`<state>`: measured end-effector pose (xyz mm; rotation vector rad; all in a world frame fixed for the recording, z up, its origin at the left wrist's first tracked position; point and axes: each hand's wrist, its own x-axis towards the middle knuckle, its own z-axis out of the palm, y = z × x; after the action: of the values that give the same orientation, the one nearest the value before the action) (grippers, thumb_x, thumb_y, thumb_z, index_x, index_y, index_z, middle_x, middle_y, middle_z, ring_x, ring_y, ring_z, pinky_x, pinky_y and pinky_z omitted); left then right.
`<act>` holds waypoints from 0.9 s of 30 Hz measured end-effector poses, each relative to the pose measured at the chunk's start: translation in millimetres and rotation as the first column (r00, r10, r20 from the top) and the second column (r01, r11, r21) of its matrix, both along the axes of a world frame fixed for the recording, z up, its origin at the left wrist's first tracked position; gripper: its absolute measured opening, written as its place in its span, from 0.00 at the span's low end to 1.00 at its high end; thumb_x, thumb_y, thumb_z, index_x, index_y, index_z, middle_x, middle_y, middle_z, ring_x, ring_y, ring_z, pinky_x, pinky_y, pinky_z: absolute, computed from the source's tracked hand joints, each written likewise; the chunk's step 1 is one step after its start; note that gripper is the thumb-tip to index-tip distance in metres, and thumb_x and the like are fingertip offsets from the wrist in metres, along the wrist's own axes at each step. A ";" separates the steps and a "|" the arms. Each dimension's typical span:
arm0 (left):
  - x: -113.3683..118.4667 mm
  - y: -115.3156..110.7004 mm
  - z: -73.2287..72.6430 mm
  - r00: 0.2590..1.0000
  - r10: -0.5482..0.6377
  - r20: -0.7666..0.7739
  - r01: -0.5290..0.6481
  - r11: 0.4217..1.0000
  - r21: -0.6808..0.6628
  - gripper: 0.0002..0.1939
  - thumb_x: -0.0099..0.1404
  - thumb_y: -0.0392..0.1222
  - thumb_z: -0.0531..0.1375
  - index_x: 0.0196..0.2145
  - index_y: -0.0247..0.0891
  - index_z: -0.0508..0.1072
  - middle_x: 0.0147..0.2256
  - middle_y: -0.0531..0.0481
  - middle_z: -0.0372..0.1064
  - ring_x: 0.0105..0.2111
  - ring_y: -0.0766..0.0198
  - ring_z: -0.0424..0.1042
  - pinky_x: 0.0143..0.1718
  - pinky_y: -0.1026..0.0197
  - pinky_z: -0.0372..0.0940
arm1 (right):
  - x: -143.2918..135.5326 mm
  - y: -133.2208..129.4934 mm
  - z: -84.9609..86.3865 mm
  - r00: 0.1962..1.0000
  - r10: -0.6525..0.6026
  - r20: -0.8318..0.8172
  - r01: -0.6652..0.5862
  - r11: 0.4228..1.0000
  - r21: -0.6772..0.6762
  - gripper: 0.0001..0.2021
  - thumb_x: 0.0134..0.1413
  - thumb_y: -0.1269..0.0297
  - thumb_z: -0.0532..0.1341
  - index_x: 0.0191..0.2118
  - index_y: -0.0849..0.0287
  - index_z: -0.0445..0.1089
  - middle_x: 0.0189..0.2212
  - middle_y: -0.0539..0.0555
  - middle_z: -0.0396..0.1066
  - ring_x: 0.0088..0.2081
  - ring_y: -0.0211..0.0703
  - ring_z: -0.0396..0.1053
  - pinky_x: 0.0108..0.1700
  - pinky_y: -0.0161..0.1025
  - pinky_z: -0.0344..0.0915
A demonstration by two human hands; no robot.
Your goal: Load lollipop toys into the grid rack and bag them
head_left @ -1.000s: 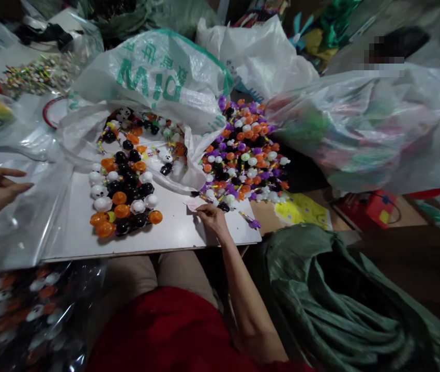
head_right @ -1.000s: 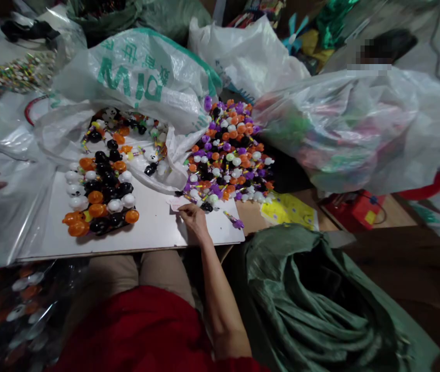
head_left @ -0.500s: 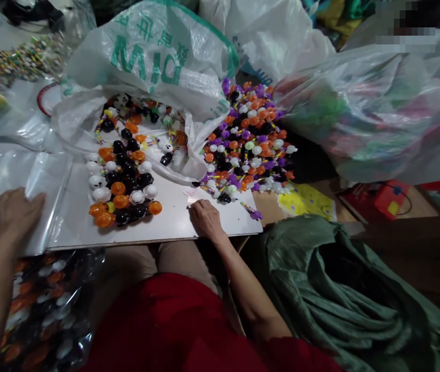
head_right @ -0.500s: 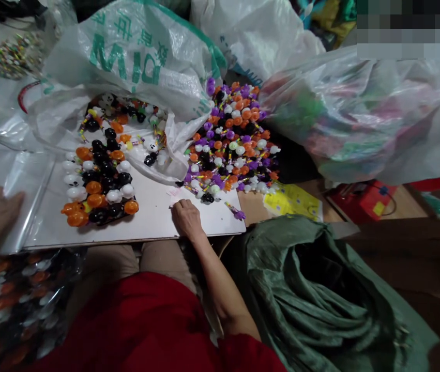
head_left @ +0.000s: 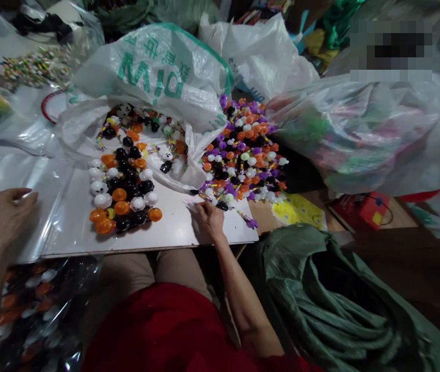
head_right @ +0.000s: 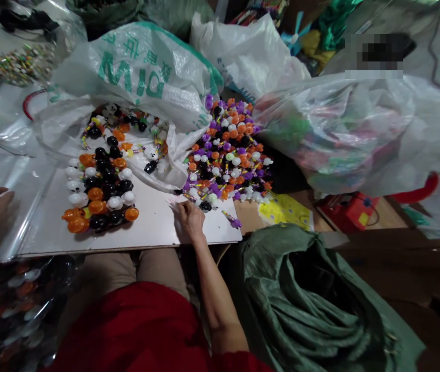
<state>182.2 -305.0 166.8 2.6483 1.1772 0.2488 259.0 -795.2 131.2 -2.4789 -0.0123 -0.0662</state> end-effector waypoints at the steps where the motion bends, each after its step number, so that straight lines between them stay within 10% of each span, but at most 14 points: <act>1: 0.4 -4.8 0.3 1.000 0.004 0.023 -0.003 0.999 -0.053 0.23 0.58 0.56 0.54 0.43 0.42 0.76 0.22 0.56 0.65 0.29 0.62 0.67 0.51 0.54 0.65 | 2.1 0.6 2.3 1.000 -0.021 0.017 0.020 1.000 0.016 0.17 0.58 0.49 0.57 0.33 0.56 0.75 0.23 0.52 0.73 0.26 0.41 0.66 0.31 0.35 0.56; 7: 8.9 -38.1 -12.5 0.975 -0.083 0.206 0.111 0.986 -0.126 0.25 0.61 0.55 0.56 0.51 0.37 0.73 0.43 0.47 0.76 0.43 0.56 0.74 0.52 0.54 0.66 | 5.2 0.5 11.1 0.988 -0.123 0.092 0.105 0.978 0.178 0.32 0.48 0.28 0.53 0.21 0.57 0.66 0.17 0.50 0.65 0.21 0.38 0.60 0.26 0.36 0.54; 11: 18.4 -74.5 -32.4 0.977 -0.206 0.048 0.208 0.976 -0.061 0.39 0.59 0.53 0.63 0.60 0.22 0.63 0.62 0.25 0.58 0.64 0.38 0.56 0.63 0.43 0.54 | 24.7 18.8 40.1 0.973 -0.105 0.203 0.054 0.968 0.245 0.31 0.50 0.30 0.55 0.22 0.57 0.66 0.17 0.50 0.65 0.21 0.40 0.61 0.25 0.36 0.57; 17: 15.0 -105.1 -55.4 0.960 -0.277 0.053 0.272 0.959 0.074 0.21 0.66 0.41 0.56 0.55 0.32 0.71 0.66 0.31 0.53 0.67 0.40 0.50 0.66 0.35 0.43 | 50.9 133.1 129.6 0.652 0.522 0.551 -0.537 0.830 -0.151 0.12 0.66 0.60 0.54 0.38 0.56 0.75 0.36 0.57 0.76 0.39 0.47 0.71 0.43 0.42 0.65; 21: -2.7 -85.1 -47.8 0.924 -0.369 0.102 0.366 0.929 0.051 0.11 0.66 0.37 0.53 0.38 0.36 0.76 0.52 0.38 0.72 0.57 0.49 0.66 0.61 0.46 0.56 | 32.8 168.9 132.5 0.455 0.830 0.323 -0.734 0.555 -0.391 0.07 0.64 0.64 0.59 0.41 0.56 0.75 0.41 0.58 0.76 0.43 0.50 0.72 0.47 0.46 0.67; 27: -17.1 -29.8 -16.3 0.988 -0.047 0.146 0.044 0.999 0.026 0.26 0.66 0.53 0.56 0.54 0.31 0.68 0.59 0.30 0.63 0.60 0.43 0.61 0.57 0.45 0.59 | 16.0 120.0 117.4 0.564 0.754 0.336 -0.736 0.644 -0.209 0.14 0.66 0.56 0.57 0.50 0.56 0.71 0.50 0.62 0.71 0.49 0.55 0.71 0.50 0.51 0.68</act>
<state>165.2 -334.8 150.5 2.6212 1.0729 0.4427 275.0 -675.2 248.6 -2.2467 -1.2592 -0.2022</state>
